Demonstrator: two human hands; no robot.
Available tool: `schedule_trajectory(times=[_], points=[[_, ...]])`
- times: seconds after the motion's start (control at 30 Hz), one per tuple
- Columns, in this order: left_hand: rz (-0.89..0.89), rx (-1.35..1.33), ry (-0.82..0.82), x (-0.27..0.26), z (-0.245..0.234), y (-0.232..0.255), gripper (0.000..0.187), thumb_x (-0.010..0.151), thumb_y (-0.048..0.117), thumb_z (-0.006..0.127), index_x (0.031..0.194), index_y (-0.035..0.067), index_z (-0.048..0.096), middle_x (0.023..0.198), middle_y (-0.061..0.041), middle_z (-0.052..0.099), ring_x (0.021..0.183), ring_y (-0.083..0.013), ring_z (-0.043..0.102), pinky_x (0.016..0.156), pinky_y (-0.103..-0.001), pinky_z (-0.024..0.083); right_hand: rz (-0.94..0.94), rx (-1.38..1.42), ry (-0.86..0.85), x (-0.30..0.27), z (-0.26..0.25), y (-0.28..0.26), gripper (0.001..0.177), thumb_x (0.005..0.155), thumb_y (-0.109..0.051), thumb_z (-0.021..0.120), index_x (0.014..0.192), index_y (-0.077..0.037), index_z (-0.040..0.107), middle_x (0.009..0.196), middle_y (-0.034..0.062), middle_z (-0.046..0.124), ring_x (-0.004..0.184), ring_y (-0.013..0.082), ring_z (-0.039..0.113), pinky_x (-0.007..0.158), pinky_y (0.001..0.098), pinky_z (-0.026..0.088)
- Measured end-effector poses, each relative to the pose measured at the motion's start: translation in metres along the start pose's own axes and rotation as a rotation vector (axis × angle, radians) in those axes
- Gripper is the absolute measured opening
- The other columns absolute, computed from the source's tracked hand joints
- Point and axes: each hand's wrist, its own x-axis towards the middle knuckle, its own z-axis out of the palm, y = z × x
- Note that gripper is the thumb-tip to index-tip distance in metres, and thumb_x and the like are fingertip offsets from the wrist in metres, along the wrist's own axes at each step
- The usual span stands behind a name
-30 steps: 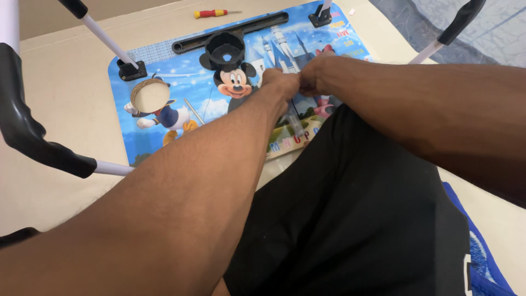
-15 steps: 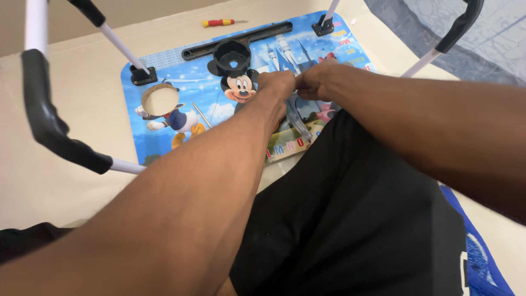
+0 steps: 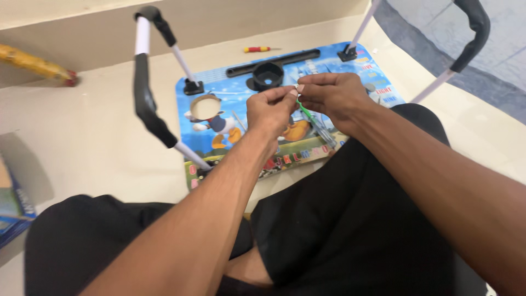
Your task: The person assembles a white and black metal frame by inserting poles into black plastic joints and tightening them with a red screwdriver. The person works on a colorful play mat on the floor, handling multiple poles and joints to build the structure.
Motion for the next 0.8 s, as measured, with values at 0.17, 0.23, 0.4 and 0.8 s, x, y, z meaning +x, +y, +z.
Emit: schedule_trajectory(times=[0.17,0.23,0.4,0.8], points=[[0.117,-0.028,-0.01,-0.052,-0.029,0.023,0.027,0.091,0.014,0.073,0.113,-0.001,0.077,0.09,-0.009,0.078,0.076,-0.0123,0.072,0.067,-0.024,0.06,-0.066,0.058,-0.138,-0.043,0.027,-0.012,0.025,0.088,-0.002,0.073,0.112,0.005,0.071,0.106,0.0137,0.075,0.095,0.022,0.074,0.086,0.0342,0.062],[0.133,-0.045,0.007,-0.068,-0.038,0.03,0.026,0.091,0.014,0.073,0.113,-0.001,0.077,0.088,-0.008,0.077,0.073,-0.0114,0.07,0.065,-0.024,0.058,-0.079,0.082,-0.178,-0.057,0.037,-0.015,0.026,0.089,-0.001,0.072,0.113,0.006,0.07,0.106,0.0146,0.074,0.094,0.0222,0.074,0.087,0.0344,0.063],[0.129,-0.023,0.015,-0.094,-0.059,0.042,0.025,0.089,0.016,0.075,0.109,0.0,0.078,0.084,-0.005,0.076,0.07,-0.0092,0.067,0.064,-0.023,0.057,-0.063,0.052,-0.17,-0.078,0.056,-0.02,0.025,0.089,0.0,0.071,0.113,0.006,0.071,0.103,0.0146,0.075,0.091,0.0211,0.074,0.083,0.0326,0.063],[0.085,0.094,-0.053,-0.118,-0.078,0.056,0.034,0.096,0.03,0.064,0.115,0.003,0.074,0.091,-0.002,0.076,0.075,-0.0082,0.067,0.063,-0.025,0.055,-0.193,-0.057,-0.218,-0.097,0.076,-0.021,0.024,0.09,-0.004,0.073,0.114,0.003,0.073,0.1,0.0111,0.076,0.085,0.0153,0.072,0.079,0.0288,0.062]])
